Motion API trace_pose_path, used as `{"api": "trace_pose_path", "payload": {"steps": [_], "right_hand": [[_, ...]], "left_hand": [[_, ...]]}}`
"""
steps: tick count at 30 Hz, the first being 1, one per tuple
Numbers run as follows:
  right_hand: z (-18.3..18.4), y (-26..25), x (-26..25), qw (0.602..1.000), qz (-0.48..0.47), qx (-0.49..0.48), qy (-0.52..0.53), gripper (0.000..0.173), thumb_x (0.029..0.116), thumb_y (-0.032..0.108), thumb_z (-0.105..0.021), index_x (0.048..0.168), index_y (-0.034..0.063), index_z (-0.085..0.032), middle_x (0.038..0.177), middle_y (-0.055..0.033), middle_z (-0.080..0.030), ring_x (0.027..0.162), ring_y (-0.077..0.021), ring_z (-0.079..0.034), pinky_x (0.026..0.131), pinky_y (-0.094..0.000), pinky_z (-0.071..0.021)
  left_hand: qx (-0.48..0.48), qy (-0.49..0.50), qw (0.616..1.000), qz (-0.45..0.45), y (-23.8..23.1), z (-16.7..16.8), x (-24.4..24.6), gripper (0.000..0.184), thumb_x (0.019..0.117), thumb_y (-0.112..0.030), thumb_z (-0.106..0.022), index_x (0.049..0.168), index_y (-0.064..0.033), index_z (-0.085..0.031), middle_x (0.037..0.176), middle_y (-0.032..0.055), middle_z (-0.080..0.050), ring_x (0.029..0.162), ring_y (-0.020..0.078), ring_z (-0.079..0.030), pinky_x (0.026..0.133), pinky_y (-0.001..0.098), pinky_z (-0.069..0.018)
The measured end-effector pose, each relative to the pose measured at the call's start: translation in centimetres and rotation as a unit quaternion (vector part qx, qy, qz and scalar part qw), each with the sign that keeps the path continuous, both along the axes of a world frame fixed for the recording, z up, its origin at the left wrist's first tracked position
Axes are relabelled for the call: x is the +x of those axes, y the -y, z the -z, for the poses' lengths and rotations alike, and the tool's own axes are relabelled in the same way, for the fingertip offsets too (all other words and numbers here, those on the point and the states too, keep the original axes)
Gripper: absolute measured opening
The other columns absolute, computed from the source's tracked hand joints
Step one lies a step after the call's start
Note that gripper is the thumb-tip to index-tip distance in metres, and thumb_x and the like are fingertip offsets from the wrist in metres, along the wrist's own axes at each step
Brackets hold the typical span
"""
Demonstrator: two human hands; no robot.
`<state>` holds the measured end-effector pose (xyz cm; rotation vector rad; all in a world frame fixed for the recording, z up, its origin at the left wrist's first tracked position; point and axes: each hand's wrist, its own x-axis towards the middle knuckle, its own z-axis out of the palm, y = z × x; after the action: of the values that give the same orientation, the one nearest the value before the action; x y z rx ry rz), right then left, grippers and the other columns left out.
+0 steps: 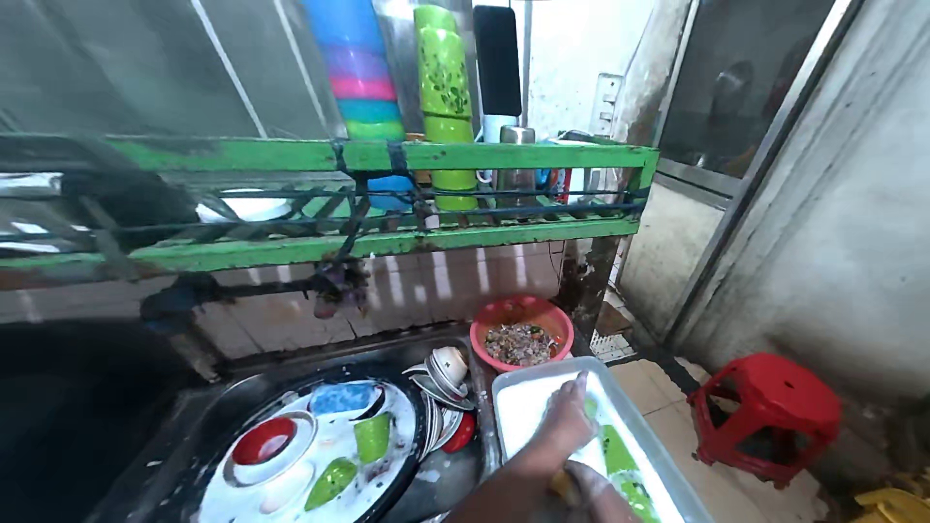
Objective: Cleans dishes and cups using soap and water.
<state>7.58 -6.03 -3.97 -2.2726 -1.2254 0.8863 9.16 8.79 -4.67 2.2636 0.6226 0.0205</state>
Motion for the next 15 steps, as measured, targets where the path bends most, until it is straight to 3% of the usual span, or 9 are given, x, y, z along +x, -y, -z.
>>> {"api": "trace_pose_path", "payload": {"steps": [3,6,8,10,11,13,14,15], "right_hand": [[-0.1,-0.2,1.3,0.990,0.126,0.029,-0.047,0.050,0.0964,0.025,-0.069,0.138,-0.0010,-0.059,0.129,-0.0258,-0.065,0.121,-0.0380,-0.063,0.106,-0.0544,-0.0474],[1.0,-0.7,2.8,0.948,0.274,0.084,-0.136,0.049,0.0942,0.020,-0.071,0.137,0.0009,-0.059,0.121,-0.0232,-0.067,0.110,-0.0335,-0.065,0.097,-0.0524,-0.0511],[0.1,-1.1,1.8,0.912,0.324,0.176,-0.180,0.042,0.0948,0.013,-0.068,0.134,-0.0001,-0.059,0.112,-0.0188,-0.069,0.096,-0.0256,-0.067,0.086,-0.0451,-0.0555],[-1.7,-1.7,-0.4,0.863,0.346,0.276,-0.244,0.036,0.0974,0.009,-0.062,0.132,-0.0019,-0.060,0.098,-0.0132,-0.070,0.079,-0.0166,-0.067,0.070,-0.0349,-0.0579],[-2.4,-2.0,-1.4,0.835,0.352,0.313,-0.284,0.035,0.0988,0.007,-0.059,0.133,-0.0028,-0.059,0.096,-0.0122,-0.070,0.076,-0.0153,-0.067,0.068,-0.0331,-0.0583],[-3.3,-2.7,-2.5,0.803,0.352,0.360,-0.319,0.037,0.0990,0.005,-0.054,0.135,-0.0033,-0.055,0.096,-0.0107,-0.070,0.076,-0.0134,-0.068,0.066,-0.0308,-0.0594],[-3.5,-3.1,-2.5,0.815,0.344,0.367,-0.288,0.039,0.0977,0.003,-0.054,0.136,-0.0038,-0.055,0.101,-0.0109,-0.070,0.080,-0.0126,-0.068,0.070,-0.0295,-0.0592],[-3.5,-3.4,-2.3,0.850,0.324,0.356,-0.214,0.041,0.0959,0.002,-0.058,0.136,-0.0054,-0.057,0.111,-0.0139,-0.069,0.092,-0.0143,-0.068,0.080,-0.0296,-0.0573]], "left_hand": [[0.006,0.191,0.981,-0.038,0.7,-2.5,-2.7,0.077,0.0890,-0.022,-0.073,0.157,-0.0121,-0.039,0.159,0.0146,-0.041,0.148,0.0296,-0.038,0.122,0.0436,-0.0325],[-0.080,0.329,0.928,-0.154,1.6,-2.2,-5.1,0.071,0.0831,-0.021,-0.079,0.146,-0.0038,-0.052,0.150,0.0219,-0.048,0.142,0.0339,-0.043,0.118,0.0454,-0.0363],[-0.165,0.362,0.887,-0.237,1.9,-0.9,-5.8,0.068,0.0824,-0.016,-0.079,0.143,0.0010,-0.053,0.147,0.0252,-0.048,0.138,0.0337,-0.047,0.114,0.0445,-0.0412],[-0.282,0.381,0.821,-0.319,1.2,-1.0,-6.2,0.064,0.0873,-0.011,-0.077,0.142,0.0017,-0.047,0.139,0.0250,-0.053,0.124,0.0296,-0.057,0.101,0.0430,-0.0522],[-0.332,0.391,0.788,-0.340,0.6,-1.2,-6.4,0.061,0.0894,-0.009,-0.074,0.143,0.0001,-0.047,0.136,0.0246,-0.054,0.119,0.0297,-0.059,0.097,0.0447,-0.0543],[-0.431,0.398,0.735,-0.339,0.2,-1.5,-6.6,0.053,0.0967,-0.010,-0.065,0.145,-0.0050,-0.046,0.135,0.0223,-0.056,0.115,0.0297,-0.061,0.094,0.0477,-0.0551],[-0.474,0.395,0.715,-0.329,0.4,-1.8,-6.7,0.050,0.1007,-0.013,-0.060,0.148,-0.0066,-0.044,0.134,0.0212,-0.057,0.115,0.0290,-0.062,0.094,0.0476,-0.0551],[-0.508,0.390,0.699,-0.319,0.7,-2.2,-6.6,0.050,0.1037,-0.016,-0.056,0.150,-0.0074,-0.040,0.134,0.0204,-0.057,0.115,0.0281,-0.062,0.094,0.0466,-0.0551]]}}
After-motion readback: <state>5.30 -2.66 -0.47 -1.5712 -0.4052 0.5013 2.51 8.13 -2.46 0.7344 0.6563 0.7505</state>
